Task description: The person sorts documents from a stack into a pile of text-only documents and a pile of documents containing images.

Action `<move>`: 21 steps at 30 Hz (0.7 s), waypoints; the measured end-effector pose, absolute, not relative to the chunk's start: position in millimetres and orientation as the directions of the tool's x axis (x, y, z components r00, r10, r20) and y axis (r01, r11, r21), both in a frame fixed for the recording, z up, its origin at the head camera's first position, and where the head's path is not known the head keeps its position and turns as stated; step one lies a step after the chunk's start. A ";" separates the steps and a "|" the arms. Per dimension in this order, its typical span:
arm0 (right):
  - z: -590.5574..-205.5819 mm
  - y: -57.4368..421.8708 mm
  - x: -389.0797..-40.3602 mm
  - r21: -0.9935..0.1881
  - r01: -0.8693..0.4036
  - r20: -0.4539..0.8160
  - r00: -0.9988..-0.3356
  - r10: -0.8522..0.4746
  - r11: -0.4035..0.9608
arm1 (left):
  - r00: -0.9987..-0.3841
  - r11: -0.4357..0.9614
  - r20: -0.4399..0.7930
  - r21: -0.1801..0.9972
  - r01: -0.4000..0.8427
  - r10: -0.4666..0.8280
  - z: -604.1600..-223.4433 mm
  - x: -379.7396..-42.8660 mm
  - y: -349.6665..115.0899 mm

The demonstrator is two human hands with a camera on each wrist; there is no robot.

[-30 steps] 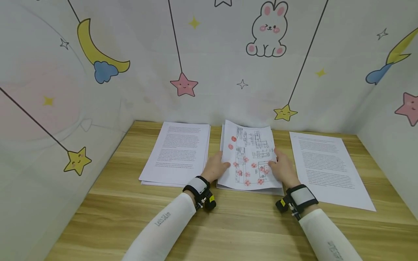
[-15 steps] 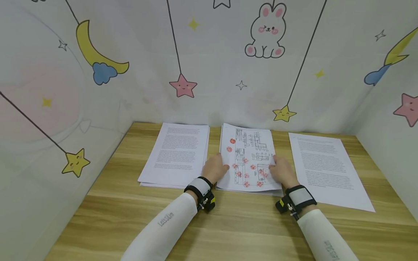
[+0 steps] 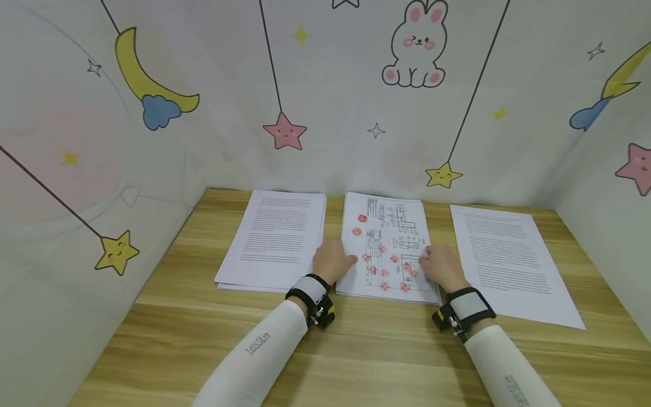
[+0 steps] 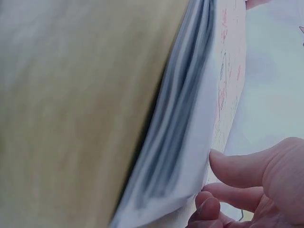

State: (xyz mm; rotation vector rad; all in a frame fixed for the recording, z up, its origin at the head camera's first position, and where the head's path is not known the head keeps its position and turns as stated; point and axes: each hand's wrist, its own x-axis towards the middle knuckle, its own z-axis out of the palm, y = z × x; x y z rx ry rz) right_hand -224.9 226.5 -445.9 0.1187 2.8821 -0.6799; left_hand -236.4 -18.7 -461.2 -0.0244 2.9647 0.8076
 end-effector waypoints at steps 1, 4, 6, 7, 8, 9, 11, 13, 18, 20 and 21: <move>-445.8 226.7 -224.7 -0.437 0.123 -0.193 -0.980 0.040 0.891 | -0.997 0.860 -0.071 0.509 -0.037 -0.001 -460.8 -236.2 -18.5; -446.2 227.6 -224.4 -0.437 0.119 -0.191 -0.981 0.037 0.891 | -0.997 0.864 -0.073 0.503 -0.037 0.000 -459.9 -235.9 -18.1; -447.1 228.8 -224.4 -0.437 0.120 -0.195 -0.980 0.037 0.891 | -0.997 0.876 -0.074 0.481 -0.026 0.012 -459.2 -235.5 -18.2; -447.4 229.0 -224.4 -0.437 0.119 -0.196 -0.980 0.035 0.892 | -0.997 0.882 -0.077 0.471 -0.021 0.017 -458.9 -235.2 -18.6; -447.5 229.4 -224.4 -0.438 0.117 -0.197 -0.980 0.032 0.891 | -0.997 0.887 -0.078 0.461 -0.018 0.021 -458.4 -234.8 -19.0; -447.6 229.6 -224.1 -0.442 0.118 -0.199 -0.980 0.032 0.889 | -0.997 0.890 -0.078 0.455 -0.015 0.023 -458.3 -234.6 -19.4; -448.0 231.2 -223.5 -0.450 0.121 -0.206 -0.978 0.029 0.885 | -0.996 0.893 -0.080 0.449 -0.012 0.026 -458.1 -234.2 -20.0; -447.0 233.3 -222.0 -0.465 0.117 -0.203 -0.979 0.023 0.877 | -0.996 0.896 -0.086 0.445 -0.016 0.026 -457.9 -233.9 -20.1; -444.3 242.8 -218.1 -0.508 0.115 -0.167 -0.985 0.033 0.854 | -0.997 0.899 -0.075 0.437 -0.018 0.017 -456.2 -232.7 -20.4; -442.6 248.2 -217.1 -0.500 0.101 -0.136 -0.990 0.037 0.860 | -0.998 0.896 -0.068 0.444 -0.018 0.013 -454.4 -231.7 -20.6; -441.3 251.6 -216.6 -0.490 0.090 -0.118 -0.992 0.037 0.867 | -0.998 0.893 -0.066 0.450 -0.018 0.013 -453.2 -231.3 -20.6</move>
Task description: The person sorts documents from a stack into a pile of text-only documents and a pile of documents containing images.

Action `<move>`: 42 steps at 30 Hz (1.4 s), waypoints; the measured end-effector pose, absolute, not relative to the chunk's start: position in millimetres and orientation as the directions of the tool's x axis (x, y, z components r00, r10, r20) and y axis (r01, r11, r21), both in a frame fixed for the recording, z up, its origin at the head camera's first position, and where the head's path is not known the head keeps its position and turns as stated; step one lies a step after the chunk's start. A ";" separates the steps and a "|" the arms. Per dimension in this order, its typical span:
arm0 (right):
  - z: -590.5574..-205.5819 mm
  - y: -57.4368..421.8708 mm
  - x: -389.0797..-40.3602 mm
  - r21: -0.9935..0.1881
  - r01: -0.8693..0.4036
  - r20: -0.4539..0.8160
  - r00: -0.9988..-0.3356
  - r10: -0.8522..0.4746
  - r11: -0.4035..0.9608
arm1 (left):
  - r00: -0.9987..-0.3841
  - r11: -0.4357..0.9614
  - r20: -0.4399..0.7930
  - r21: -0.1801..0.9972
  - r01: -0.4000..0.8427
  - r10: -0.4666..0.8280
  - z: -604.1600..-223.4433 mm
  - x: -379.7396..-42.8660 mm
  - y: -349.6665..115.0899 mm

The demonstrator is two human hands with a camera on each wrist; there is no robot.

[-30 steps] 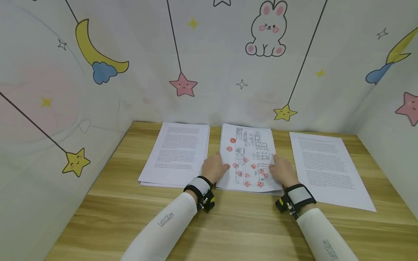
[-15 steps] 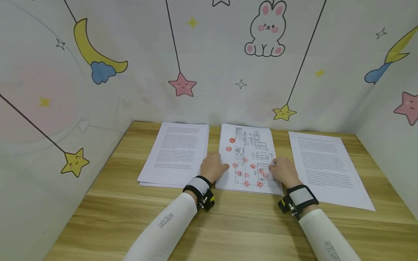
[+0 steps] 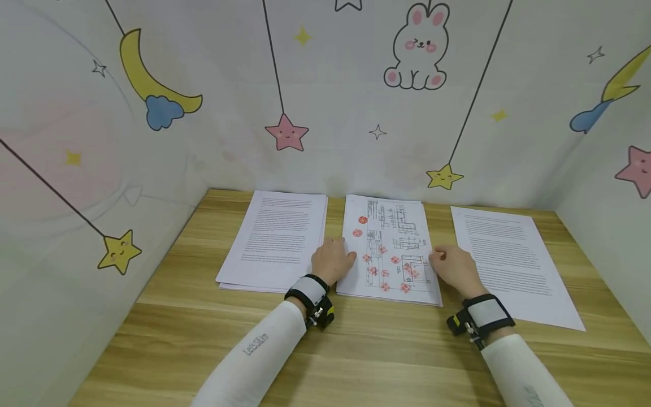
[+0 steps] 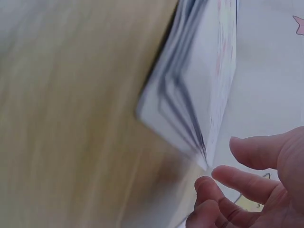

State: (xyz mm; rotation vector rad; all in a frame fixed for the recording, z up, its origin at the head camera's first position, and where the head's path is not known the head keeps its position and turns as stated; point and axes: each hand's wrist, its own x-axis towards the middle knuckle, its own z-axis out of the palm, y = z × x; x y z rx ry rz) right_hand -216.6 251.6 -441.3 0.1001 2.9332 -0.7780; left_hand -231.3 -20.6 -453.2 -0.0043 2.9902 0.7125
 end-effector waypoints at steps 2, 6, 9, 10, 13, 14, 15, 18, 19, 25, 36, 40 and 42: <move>-437.8 259.6 -215.5 -0.459 0.068 -0.082 -0.996 0.033 0.886 | -0.998 0.887 -0.064 0.461 -0.015 0.017 -450.9 -230.9 -19.6; -429.4 279.6 -211.2 -0.413 0.067 -0.073 -0.997 0.041 0.908 | -0.998 0.877 -0.051 0.481 0.015 0.045 -445.7 -230.4 -16.6; -426.0 297.4 -206.0 -0.400 0.090 -0.083 -0.995 0.062 0.912 | -0.996 0.876 -0.037 0.479 0.050 0.077 -442.2 -229.2 -13.3; -425.7 303.7 -204.0 -0.398 0.096 -0.080 -0.994 0.069 0.912 | -0.995 0.879 -0.034 0.473 0.063 0.090 -441.3 -228.6 -12.0; -427.5 323.1 -197.9 -0.391 0.112 -0.051 -0.994 0.100 0.914 | -0.991 0.882 -0.031 0.460 0.102 0.131 -438.4 -226.3 -7.7; -428.4 329.8 -195.9 -0.381 0.114 -0.041 -0.993 0.106 0.917 | -0.989 0.884 -0.032 0.453 0.115 0.145 -437.6 -225.3 -6.1; -429.2 336.5 -194.2 -0.371 0.123 -0.037 -0.992 0.117 0.921 | -0.987 0.886 -0.031 0.446 0.129 0.160 -437.0 -224.3 -4.4; -430.0 356.6 -190.2 -0.331 0.154 -0.055 -0.988 0.144 0.931 | -0.980 0.886 -0.036 0.435 0.161 0.195 -435.2 -221.9 0.8; -430.1 363.2 -189.4 -0.317 0.167 -0.065 -0.986 0.154 0.934 | -0.978 0.885 -0.038 0.434 0.168 0.204 -434.6 -221.1 2.5; -432.6 399.7 -184.0 -0.286 0.236 -0.126 -0.970 0.208 0.929 | -0.969 0.882 -0.041 0.426 0.203 0.243 -433.5 -218.1 12.1; -443.1 426.7 -187.8 -0.247 0.462 -0.364 -0.859 0.360 0.852 | -0.959 0.885 -0.034 0.396 0.245 0.281 -437.6 -213.9 26.9; -444.1 426.0 -192.1 -0.225 0.454 -0.371 -0.858 0.355 0.862 | -0.960 0.885 -0.028 0.397 0.244 0.277 -437.8 -213.4 29.7; -444.8 424.4 -193.9 -0.187 0.445 -0.369 -0.858 0.357 0.876 | -0.960 0.884 -0.034 0.398 0.243 0.279 -437.4 -213.2 31.1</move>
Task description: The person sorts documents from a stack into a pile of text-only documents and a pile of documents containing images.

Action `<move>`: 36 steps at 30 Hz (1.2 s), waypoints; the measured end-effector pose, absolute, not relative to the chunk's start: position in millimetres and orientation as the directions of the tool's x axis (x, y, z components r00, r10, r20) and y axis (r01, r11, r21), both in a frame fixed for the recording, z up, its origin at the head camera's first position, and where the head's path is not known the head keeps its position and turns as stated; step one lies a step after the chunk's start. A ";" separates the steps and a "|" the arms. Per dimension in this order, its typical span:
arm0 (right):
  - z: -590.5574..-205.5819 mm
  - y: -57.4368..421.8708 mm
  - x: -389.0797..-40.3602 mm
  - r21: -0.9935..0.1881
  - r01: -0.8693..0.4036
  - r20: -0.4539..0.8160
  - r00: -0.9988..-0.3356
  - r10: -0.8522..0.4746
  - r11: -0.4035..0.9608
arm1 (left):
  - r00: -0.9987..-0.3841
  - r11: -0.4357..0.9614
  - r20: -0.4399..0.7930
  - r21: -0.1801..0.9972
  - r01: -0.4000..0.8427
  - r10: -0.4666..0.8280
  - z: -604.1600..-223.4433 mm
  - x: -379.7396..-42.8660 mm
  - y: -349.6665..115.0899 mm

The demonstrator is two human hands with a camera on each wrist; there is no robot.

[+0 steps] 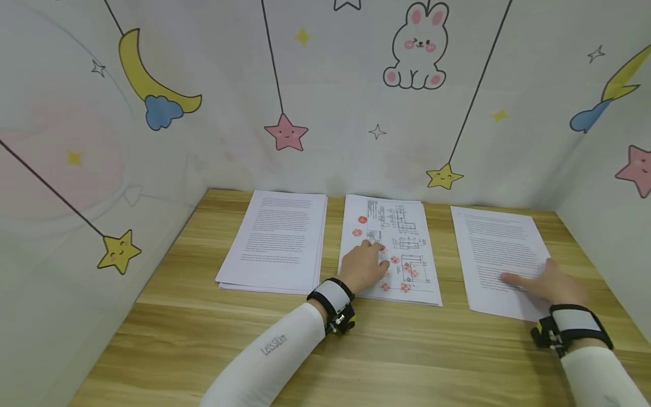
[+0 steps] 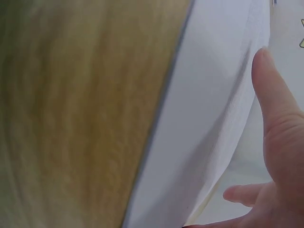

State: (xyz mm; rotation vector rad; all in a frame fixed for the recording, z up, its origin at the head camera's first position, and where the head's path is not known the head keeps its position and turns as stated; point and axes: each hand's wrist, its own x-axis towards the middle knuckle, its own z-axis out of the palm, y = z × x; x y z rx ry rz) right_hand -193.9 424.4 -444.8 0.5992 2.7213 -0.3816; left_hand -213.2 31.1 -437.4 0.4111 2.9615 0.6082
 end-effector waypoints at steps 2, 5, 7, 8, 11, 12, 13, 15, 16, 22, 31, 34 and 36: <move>-445.4 424.2 -194.7 -0.156 0.438 -0.364 -0.859 0.360 0.885 | -0.958 0.883 -0.040 0.400 0.244 0.282 -437.5 -212.8 33.3; -445.0 425.1 -195.1 -0.152 0.417 -0.342 -0.873 0.348 0.896 | -0.956 0.884 -0.044 0.394 0.250 0.289 -437.5 -211.8 37.4; -444.3 426.7 -195.6 -0.175 0.404 -0.324 -0.885 0.336 0.898 | -0.955 0.882 -0.036 0.395 0.256 0.294 -437.3 -211.6 40.6; -443.9 427.6 -195.8 -0.186 0.400 -0.313 -0.890 0.332 0.897 | -0.954 0.880 -0.032 0.395 0.262 0.298 -436.7 -211.5 42.2; -440.7 427.7 -194.2 -0.199 0.409 -0.299 -0.891 0.343 0.891 | -0.946 0.875 -0.026 0.388 0.288 0.322 -433.6 -210.1 48.1; -439.4 427.5 -193.6 -0.199 0.411 -0.296 -0.890 0.346 0.889 | -0.941 0.871 -0.021 0.384 0.305 0.339 -432.1 -209.2 50.4; -437.9 427.1 -193.0 -0.199 0.414 -0.294 -0.890 0.349 0.888 | -0.934 0.865 -0.017 0.383 0.325 0.358 -430.5 -208.1 52.8; -435.4 425.7 -192.6 -0.197 0.420 -0.297 -0.887 0.355 0.886 | -0.913 0.848 -0.016 0.378 0.373 0.408 -426.8 -205.3 57.9; -434.3 425.0 -192.8 -0.201 0.424 -0.300 -0.885 0.356 0.883 | -0.899 0.835 -0.017 0.378 0.400 0.438 -424.9 -203.7 60.8; -438.2 429.6 -197.5 -0.237 0.440 -0.315 -0.878 0.360 0.866 | -0.795 0.753 -0.026 0.344 0.562 0.606 -423.3 -195.1 82.9; -439.4 436.1 -202.2 -0.266 0.415 -0.294 -0.895 0.337 0.870 | -0.687 0.677 -0.061 0.255 0.691 0.724 -423.4 -174.6 124.7; -438.2 436.6 -204.2 -0.272 0.421 -0.299 -0.892 0.340 0.865 | -0.654 0.652 -0.090 0.250 0.716 0.752 -426.3 -168.3 139.1; -436.3 438.2 -204.9 -0.274 0.429 -0.312 -0.886 0.343 0.860 | -0.631 0.639 -0.118 0.233 0.733 0.767 -429.0 -165.1 149.3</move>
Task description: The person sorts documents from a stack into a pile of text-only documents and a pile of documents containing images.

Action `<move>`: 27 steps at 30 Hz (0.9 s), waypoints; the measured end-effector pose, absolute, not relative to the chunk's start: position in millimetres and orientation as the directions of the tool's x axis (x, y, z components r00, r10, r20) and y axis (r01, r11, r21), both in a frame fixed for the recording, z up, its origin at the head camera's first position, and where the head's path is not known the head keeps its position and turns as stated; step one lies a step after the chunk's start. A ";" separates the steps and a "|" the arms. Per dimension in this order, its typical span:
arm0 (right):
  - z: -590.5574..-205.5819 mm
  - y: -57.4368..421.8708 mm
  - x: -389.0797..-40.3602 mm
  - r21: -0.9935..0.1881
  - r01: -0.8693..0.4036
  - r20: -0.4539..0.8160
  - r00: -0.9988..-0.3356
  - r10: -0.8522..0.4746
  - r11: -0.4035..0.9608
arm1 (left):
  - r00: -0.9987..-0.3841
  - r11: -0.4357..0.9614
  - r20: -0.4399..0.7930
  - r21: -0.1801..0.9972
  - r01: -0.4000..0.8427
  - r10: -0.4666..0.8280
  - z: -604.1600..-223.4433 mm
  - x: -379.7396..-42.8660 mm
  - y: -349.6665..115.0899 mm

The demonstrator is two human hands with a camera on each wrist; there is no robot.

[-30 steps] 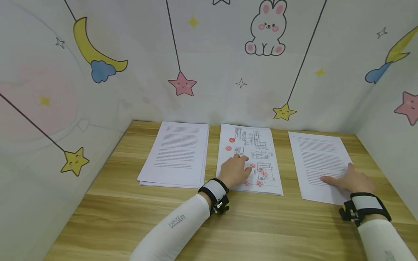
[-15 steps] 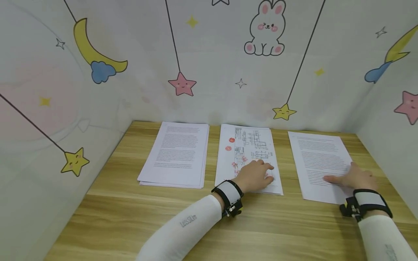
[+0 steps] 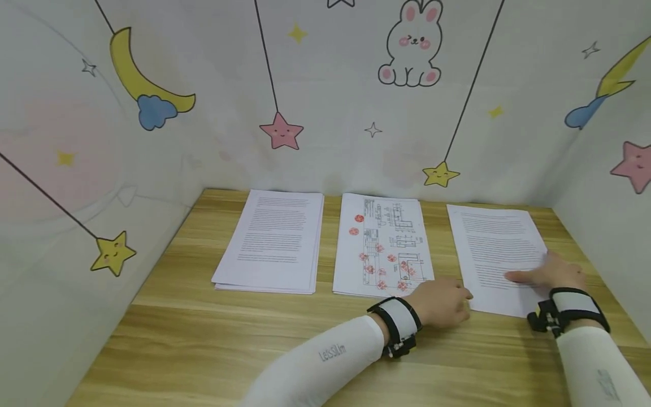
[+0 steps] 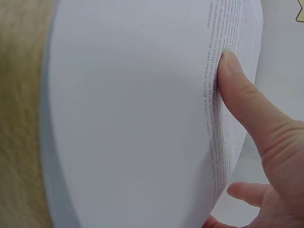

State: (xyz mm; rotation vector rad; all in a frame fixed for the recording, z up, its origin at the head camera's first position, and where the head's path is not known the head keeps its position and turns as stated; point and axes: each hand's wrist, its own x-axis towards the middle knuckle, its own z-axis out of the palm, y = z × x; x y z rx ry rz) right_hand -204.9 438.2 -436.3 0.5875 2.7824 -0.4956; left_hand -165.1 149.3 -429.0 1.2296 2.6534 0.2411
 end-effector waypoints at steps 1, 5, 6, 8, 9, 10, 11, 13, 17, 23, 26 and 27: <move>-435.4 438.3 -205.1 -0.276 0.431 -0.316 -0.885 0.342 0.859 | -0.622 0.635 -0.134 0.223 0.740 0.772 -430.6 -163.5 153.4; -431.8 437.6 -205.4 -0.288 0.441 -0.329 -0.879 0.344 0.850 | -0.606 0.638 -0.201 0.188 0.747 0.769 -436.7 -159.5 167.0; -431.1 436.9 -205.3 -0.294 0.447 -0.332 -0.877 0.348 0.845 | -0.610 0.645 -0.217 0.181 0.743 0.763 -438.2 -158.9 169.3; -429.8 435.7 -205.0 -0.294 0.442 -0.330 -0.879 0.344 0.847 | -0.616 0.655 -0.236 0.160 0.738 0.751 -441.1 -158.7 172.7; -429.0 435.0 -204.9 -0.298 0.443 -0.334 -0.878 0.343 0.846 | -0.618 0.658 -0.242 0.148 0.738 0.748 -442.5 -158.8 173.5; -428.5 434.6 -204.8 -0.299 0.428 -0.333 -0.884 0.327 0.853 | -0.618 0.659 -0.248 0.136 0.740 0.746 -443.8 -159.0 174.2; -428.1 434.1 -204.8 -0.305 0.426 -0.335 -0.885 0.323 0.852 | -0.618 0.659 -0.253 0.129 0.741 0.744 -444.7 -159.1 174.3; -428.5 433.0 -205.7 -0.312 0.424 -0.341 -0.885 0.317 0.850 | -0.614 0.657 -0.262 0.121 0.744 0.744 -446.1 -160.0 173.8; -432.3 430.6 -211.1 -0.361 0.465 -0.376 -0.866 0.330 0.808 | -0.612 0.661 -0.277 0.134 0.738 0.740 -446.9 -162.0 171.6; -438.7 437.2 -215.8 -0.458 0.526 -0.438 -0.835 0.333 0.717 | -0.606 0.655 -0.278 0.134 0.744 0.745 -447.4 -162.0 169.3; -439.8 444.2 -213.5 -0.538 0.525 -0.464 -0.838 0.288 0.659 | -0.605 0.651 -0.275 0.124 0.749 0.748 -448.4 -161.8 169.4; -439.8 446.5 -212.4 -0.567 0.523 -0.473 -0.839 0.269 0.636 | -0.604 0.650 -0.272 0.122 0.750 0.749 -448.8 -161.8 169.5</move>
